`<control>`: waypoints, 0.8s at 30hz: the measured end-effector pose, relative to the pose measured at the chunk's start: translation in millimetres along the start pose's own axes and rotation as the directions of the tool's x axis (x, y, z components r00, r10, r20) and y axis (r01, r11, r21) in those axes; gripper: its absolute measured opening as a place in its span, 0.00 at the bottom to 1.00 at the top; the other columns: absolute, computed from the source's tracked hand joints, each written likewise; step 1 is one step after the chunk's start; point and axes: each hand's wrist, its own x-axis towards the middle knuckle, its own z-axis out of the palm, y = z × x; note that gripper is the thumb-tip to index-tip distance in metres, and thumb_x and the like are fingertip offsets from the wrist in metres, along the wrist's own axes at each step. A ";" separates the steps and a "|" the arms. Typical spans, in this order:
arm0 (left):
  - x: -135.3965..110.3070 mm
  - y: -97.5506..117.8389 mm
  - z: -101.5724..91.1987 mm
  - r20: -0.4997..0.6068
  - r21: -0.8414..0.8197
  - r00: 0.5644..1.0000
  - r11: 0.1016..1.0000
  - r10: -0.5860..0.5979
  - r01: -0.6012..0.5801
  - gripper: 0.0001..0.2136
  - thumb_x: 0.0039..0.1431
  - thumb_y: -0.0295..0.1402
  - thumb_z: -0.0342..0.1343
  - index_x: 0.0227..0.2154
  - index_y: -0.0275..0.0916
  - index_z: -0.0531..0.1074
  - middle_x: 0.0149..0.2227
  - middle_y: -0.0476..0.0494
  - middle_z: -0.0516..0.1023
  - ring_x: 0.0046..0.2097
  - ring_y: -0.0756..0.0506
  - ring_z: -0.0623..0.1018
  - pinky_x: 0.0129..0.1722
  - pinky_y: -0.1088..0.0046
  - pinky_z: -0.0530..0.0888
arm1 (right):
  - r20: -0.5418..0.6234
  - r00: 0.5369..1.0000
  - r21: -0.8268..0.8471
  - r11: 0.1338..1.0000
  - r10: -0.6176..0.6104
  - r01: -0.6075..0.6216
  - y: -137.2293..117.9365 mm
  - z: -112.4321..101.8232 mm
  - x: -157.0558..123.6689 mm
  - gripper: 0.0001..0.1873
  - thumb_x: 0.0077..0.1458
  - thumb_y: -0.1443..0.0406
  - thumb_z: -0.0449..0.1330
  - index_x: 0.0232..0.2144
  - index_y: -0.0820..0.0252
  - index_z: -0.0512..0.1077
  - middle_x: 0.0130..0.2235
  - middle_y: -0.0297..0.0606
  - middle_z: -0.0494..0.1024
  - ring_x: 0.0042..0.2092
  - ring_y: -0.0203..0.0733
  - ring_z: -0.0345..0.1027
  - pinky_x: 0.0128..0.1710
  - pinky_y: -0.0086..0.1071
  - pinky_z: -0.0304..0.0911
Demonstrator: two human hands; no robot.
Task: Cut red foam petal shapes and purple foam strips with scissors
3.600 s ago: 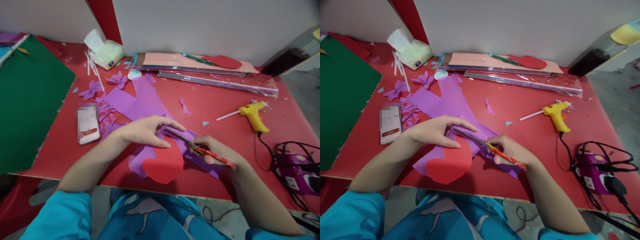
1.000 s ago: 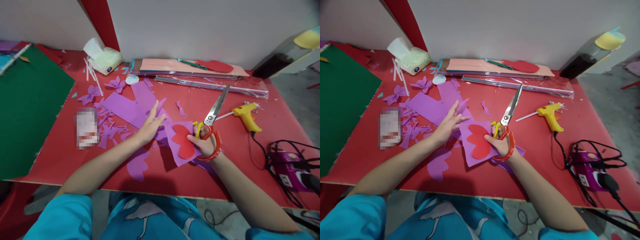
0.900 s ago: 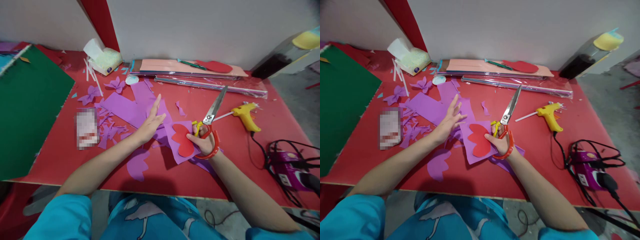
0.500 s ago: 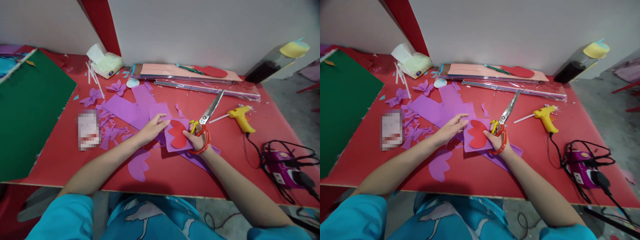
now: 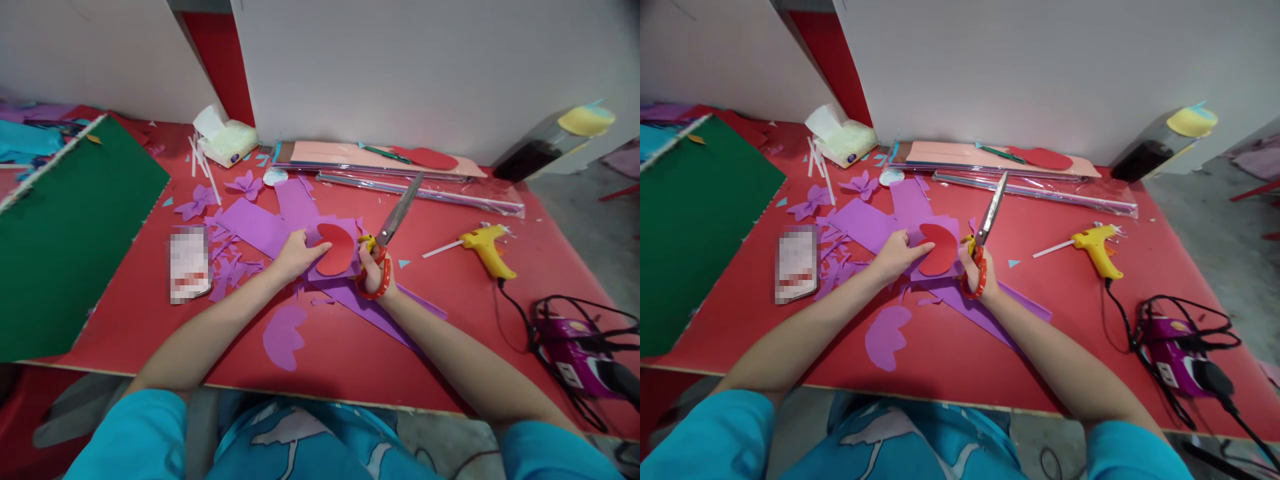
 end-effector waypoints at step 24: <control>-2.5 0.6 -0.5 -0.025 0.026 0.997 0.997 0.071 -0.070 0.11 0.48 0.36 0.58 0.33 0.33 0.73 0.33 0.44 0.77 0.32 0.49 0.75 0.33 0.73 0.71 | 0.129 0.950 0.216 0.927 0.283 -0.306 -1.6 -0.2 2.9 0.19 0.40 0.57 0.65 0.25 0.54 0.57 0.19 0.24 0.61 0.16 0.31 0.56 0.15 0.28 0.55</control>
